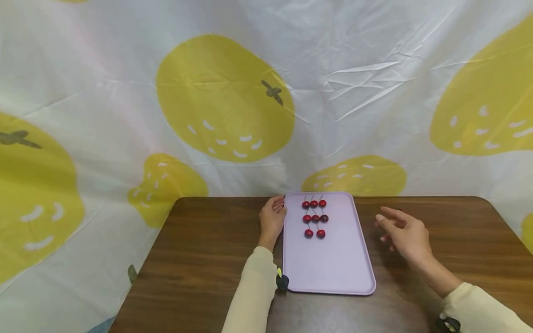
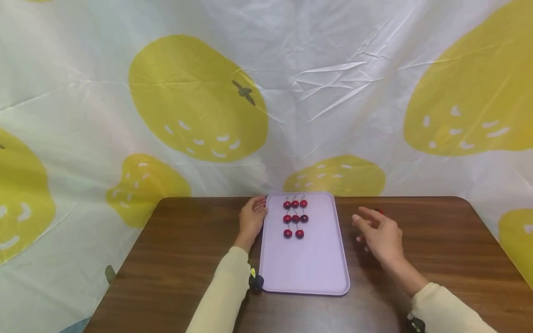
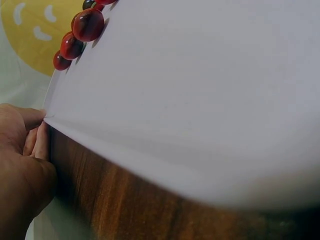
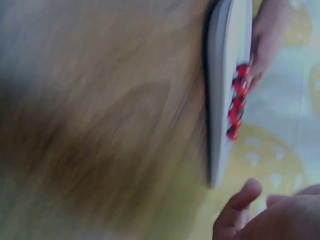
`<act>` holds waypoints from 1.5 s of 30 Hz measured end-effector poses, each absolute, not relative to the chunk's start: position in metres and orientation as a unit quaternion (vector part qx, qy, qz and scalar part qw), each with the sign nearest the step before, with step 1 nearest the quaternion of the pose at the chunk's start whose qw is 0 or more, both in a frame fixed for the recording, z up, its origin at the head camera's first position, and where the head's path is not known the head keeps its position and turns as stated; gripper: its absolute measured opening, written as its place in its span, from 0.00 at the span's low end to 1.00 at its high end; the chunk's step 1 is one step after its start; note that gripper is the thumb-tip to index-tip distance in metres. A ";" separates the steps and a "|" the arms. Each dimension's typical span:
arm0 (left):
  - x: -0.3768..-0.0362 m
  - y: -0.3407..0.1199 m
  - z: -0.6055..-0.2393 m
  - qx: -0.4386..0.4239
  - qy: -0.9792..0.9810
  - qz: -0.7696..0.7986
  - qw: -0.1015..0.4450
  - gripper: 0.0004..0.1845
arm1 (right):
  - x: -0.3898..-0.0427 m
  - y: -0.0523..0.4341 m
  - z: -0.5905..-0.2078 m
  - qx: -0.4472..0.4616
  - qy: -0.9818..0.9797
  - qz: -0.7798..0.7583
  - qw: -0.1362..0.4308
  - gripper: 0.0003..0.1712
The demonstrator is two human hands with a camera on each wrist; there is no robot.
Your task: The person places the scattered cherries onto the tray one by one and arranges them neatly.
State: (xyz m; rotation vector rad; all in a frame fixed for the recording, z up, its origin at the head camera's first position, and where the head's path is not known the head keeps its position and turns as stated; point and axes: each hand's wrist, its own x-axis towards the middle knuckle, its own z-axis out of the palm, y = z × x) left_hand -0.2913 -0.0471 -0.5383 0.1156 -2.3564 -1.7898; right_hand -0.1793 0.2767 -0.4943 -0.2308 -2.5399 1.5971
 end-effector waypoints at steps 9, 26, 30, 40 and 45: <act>-0.285 -0.048 -0.542 0.045 -0.793 -0.601 0.088 0.18 | -0.191 0.311 -0.515 -0.200 -0.614 0.762 0.047 0.10; -0.286 -0.049 -0.539 0.040 -0.797 -0.596 0.095 0.16 | -0.211 0.321 -0.516 -0.237 -0.630 0.739 -0.018 0.15; -0.288 -0.049 -0.538 0.040 -0.798 -0.594 0.096 0.16 | -0.215 0.321 -0.516 -0.242 -0.635 0.733 -0.022 0.13; -0.288 -0.048 -0.537 0.039 -0.793 -0.599 0.100 0.16 | -0.214 0.320 -0.518 -0.231 -0.662 0.713 -0.012 0.06; -0.290 -0.047 -0.538 0.035 -0.791 -0.601 0.105 0.16 | -0.210 0.314 -0.519 -0.208 -0.721 0.660 0.028 0.06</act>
